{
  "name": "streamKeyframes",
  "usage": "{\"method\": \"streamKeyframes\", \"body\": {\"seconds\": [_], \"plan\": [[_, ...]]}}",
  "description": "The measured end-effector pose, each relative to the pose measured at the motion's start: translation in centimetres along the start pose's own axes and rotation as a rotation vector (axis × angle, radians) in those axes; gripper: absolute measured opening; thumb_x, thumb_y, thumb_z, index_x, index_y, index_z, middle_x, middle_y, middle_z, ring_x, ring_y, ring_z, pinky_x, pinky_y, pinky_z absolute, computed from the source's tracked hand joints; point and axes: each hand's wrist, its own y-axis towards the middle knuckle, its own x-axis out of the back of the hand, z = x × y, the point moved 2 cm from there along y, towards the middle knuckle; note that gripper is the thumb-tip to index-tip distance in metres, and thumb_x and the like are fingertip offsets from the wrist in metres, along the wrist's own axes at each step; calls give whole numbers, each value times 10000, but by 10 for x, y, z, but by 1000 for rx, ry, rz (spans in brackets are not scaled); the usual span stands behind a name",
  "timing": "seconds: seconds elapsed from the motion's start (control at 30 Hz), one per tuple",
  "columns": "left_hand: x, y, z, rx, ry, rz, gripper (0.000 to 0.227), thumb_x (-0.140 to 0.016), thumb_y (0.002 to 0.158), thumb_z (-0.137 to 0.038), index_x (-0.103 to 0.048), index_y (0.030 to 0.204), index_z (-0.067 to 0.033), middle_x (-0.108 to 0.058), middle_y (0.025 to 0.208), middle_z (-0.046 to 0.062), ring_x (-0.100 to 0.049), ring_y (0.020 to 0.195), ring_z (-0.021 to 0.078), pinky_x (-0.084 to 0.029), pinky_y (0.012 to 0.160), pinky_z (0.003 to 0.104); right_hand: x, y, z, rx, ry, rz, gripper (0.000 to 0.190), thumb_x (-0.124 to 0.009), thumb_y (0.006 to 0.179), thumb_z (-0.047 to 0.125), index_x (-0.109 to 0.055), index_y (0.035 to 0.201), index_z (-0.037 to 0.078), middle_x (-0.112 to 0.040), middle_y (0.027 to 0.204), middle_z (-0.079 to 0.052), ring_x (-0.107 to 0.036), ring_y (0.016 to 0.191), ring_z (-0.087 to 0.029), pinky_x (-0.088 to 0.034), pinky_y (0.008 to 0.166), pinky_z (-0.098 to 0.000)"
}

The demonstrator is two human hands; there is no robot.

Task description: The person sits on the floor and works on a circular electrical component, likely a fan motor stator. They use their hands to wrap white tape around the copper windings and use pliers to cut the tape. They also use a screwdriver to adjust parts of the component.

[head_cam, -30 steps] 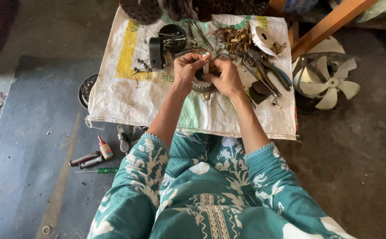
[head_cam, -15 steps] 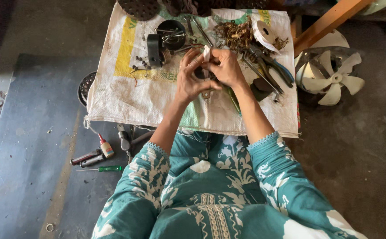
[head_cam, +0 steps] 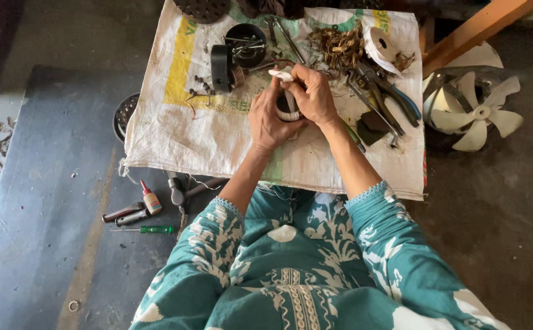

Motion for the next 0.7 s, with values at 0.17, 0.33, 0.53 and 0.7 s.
{"method": "streamKeyframes", "body": {"seconds": [0.17, 0.33, 0.53, 0.7], "plan": [[8, 2, -8, -29, 53, 28, 1165, -960, 536, -433, -455, 1517, -60, -640, 1373, 166, -639, 1205, 330, -461, 1046, 457, -6, 1, -22, 4, 117, -69, 285, -762, 981, 65, -528, 821, 38, -522, 720, 4, -418, 677, -81, -362, 599, -286], [9, 3, -9, -11, 57, 49, 1078, -960, 580, -465, -522, 1479, -63, -623, 1390, 166, -622, 1236, 343, -459, 1074, 458, -10, 2, -33, -123, 189, -82, 316, -757, 962, 16, -500, 783, 59, -489, 677, 39, -384, 631, -51, -320, 552, -266], [10, 4, -10, -21, 51, 59, 1057, -948, 591, -465, -531, 1475, -61, -626, 1382, 163, -625, 1237, 346, -460, 1080, 455, -14, 6, -42, -132, 252, -90, 290, -740, 952, -46, -537, 779, 66, -547, 696, 40, -440, 622, -39, -372, 546, -254], [9, 0, -9, -17, 59, 52, 1079, -960, 597, -494, -519, 1484, -67, -627, 1372, 159, -626, 1228, 339, -464, 1072, 456, -13, 4, -48, -162, 220, -112, 275, -752, 949, -37, -557, 782, 62, -559, 689, 20, -428, 605, -49, -345, 521, -257]]}}
